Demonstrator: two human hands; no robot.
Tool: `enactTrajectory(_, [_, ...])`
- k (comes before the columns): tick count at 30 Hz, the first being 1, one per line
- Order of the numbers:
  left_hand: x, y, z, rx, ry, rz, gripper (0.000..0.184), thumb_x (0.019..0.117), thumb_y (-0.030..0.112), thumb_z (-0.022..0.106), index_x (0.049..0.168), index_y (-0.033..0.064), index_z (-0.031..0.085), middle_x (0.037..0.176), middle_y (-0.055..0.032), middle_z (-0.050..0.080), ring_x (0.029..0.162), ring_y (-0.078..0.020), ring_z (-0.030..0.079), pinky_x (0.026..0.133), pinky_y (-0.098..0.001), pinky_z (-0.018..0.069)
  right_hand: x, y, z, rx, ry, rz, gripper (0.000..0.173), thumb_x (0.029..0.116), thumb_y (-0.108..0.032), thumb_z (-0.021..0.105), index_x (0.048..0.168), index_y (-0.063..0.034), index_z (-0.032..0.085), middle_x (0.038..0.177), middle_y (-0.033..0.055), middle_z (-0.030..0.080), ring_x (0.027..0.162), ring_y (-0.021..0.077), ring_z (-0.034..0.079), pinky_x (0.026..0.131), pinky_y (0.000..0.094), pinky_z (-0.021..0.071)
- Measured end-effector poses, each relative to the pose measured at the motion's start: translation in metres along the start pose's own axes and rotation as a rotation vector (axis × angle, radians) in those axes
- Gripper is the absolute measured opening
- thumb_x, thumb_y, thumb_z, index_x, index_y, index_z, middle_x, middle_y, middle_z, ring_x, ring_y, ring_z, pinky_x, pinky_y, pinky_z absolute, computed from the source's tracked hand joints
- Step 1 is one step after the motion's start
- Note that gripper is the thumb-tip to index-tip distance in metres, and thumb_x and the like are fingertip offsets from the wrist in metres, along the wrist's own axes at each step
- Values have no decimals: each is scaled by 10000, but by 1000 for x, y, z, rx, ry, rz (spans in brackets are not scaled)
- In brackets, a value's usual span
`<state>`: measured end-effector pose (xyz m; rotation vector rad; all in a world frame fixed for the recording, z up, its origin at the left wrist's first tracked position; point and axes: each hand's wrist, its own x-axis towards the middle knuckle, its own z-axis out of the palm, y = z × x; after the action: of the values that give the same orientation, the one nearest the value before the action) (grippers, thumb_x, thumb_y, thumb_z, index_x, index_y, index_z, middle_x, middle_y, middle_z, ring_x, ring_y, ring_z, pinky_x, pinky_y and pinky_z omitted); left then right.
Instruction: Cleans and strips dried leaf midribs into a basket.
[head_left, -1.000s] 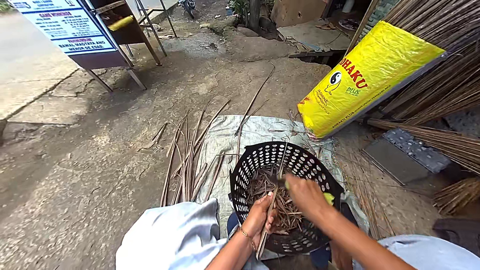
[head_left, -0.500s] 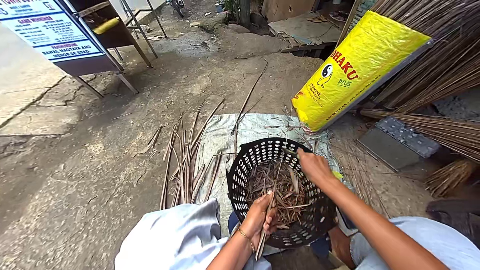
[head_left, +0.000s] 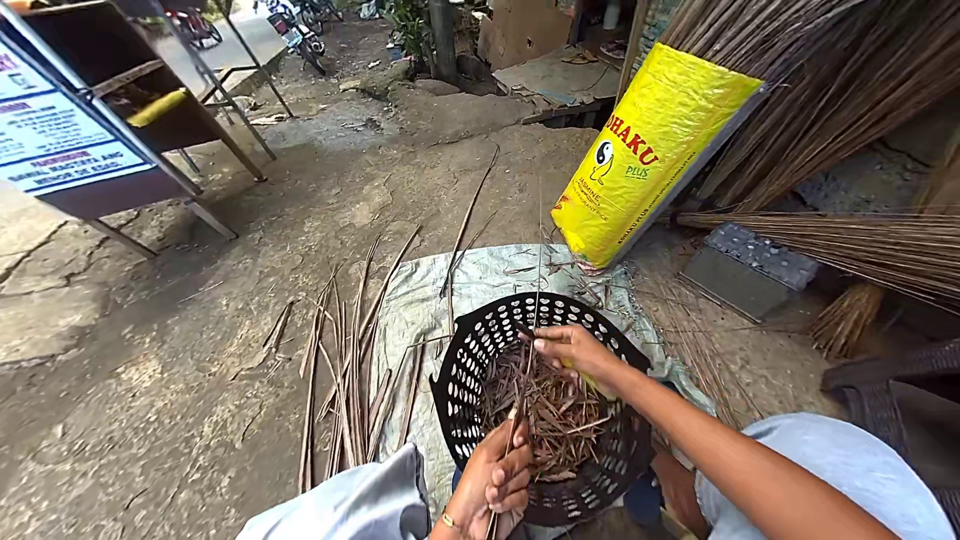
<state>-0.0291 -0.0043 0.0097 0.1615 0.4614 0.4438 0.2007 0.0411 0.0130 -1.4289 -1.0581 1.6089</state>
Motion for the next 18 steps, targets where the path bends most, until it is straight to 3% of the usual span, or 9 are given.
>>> enactTrajectory(4, [-3,-4,-1,124,-51,-35,480,1123,270,188,822,202,555,477,153,406,345,77,383,351,-82,335,15,-16,-41,140,221,-63,313,1085,-159,488,1356,-37,590,738,-58,546,501,8,415,459,180,355])
enactTrajectory(7, [-6,-9,2,206,-11,-30,488,1119,257,172,822,201,554,475,152,411,346,76,386,350,-87,332,18,-27,-69,198,343,-136,329,1094,-155,474,1377,-20,575,706,-57,517,485,18,412,439,175,346])
enactTrajectory(9, [-5,-9,3,287,101,48,505,1129,268,164,816,183,551,466,135,424,341,61,389,346,-101,330,11,-29,-60,90,280,-117,329,1094,-166,474,1365,-9,576,716,-48,534,509,26,446,467,183,375])
enactTrajectory(13, [1,-6,5,485,394,228,434,1143,240,209,875,96,519,475,67,443,338,7,400,345,-134,358,-13,-10,9,-146,-56,23,340,1069,-175,528,1350,1,603,782,1,592,584,50,485,555,229,420])
enactTrajectory(15, [3,-7,8,552,454,278,393,1142,223,253,890,81,519,470,44,463,337,-10,424,345,-147,378,-21,2,32,-124,-146,23,340,1054,-163,558,1340,14,602,753,-16,576,556,27,458,525,208,394])
enactTrajectory(18, [4,-10,15,586,453,279,353,1141,209,267,911,91,508,469,52,456,340,-4,422,352,-141,375,-18,0,25,-101,-132,-3,332,1039,-129,581,1322,44,601,757,-25,581,549,8,434,518,192,372])
